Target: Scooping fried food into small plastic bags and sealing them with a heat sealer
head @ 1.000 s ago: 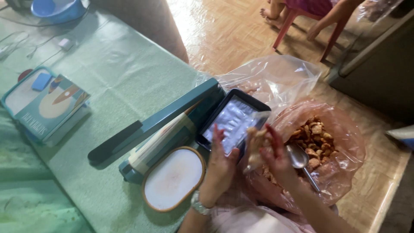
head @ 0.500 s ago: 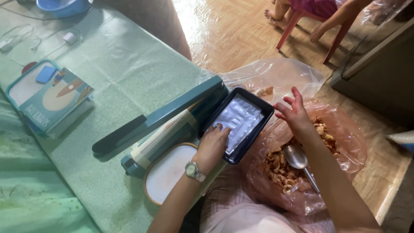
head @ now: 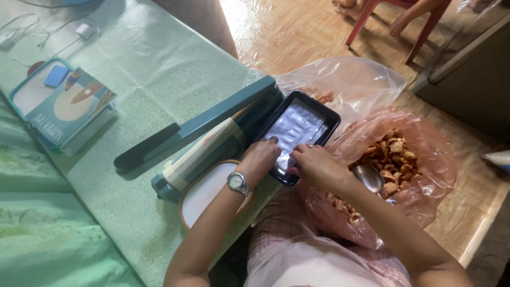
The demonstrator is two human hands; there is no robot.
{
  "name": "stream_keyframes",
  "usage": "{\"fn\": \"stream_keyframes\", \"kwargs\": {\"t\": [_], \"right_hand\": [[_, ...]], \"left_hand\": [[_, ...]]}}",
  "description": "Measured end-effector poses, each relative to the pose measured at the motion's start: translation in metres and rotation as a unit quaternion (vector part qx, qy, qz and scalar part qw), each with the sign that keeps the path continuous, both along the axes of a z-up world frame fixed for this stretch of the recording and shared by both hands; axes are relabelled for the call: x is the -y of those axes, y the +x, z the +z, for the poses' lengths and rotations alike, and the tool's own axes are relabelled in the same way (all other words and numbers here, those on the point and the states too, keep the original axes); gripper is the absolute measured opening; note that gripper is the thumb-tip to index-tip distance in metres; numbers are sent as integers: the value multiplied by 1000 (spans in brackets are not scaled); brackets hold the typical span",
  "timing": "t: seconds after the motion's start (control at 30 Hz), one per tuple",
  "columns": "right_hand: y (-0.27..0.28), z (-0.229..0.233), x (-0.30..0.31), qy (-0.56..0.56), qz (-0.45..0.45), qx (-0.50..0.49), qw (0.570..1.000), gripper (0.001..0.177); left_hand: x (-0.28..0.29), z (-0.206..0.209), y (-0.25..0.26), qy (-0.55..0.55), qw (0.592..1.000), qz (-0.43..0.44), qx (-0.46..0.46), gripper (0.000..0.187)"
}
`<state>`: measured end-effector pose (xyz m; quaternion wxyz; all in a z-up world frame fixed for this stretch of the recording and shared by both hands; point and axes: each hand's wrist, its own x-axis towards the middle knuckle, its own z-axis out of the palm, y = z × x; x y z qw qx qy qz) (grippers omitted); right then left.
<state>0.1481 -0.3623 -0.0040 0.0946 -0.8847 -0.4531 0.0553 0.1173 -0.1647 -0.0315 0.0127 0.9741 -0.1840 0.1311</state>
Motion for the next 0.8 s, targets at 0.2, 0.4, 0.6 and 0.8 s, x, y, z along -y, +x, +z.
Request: {"fn": "stream_keyframes", "kwargs": {"t": [0.2,0.4,0.6,0.8], "right_hand": [[1,-53,-15,38,-38,161,985,32],[2,-15,-7,108,-110,50,987,14],[9,3,0,187,-138,-21,972,16],[8,23,6,188,-88,-25,978,37]], "left_hand": [[-16,23,3,-114,991,-24,-63,17],[-28,54,2,-230,962,-42,-141,9],[-35,53,14,-292,937,-53,-186,15],[-32,50,21,-260,952,-28,-160,15]]}}
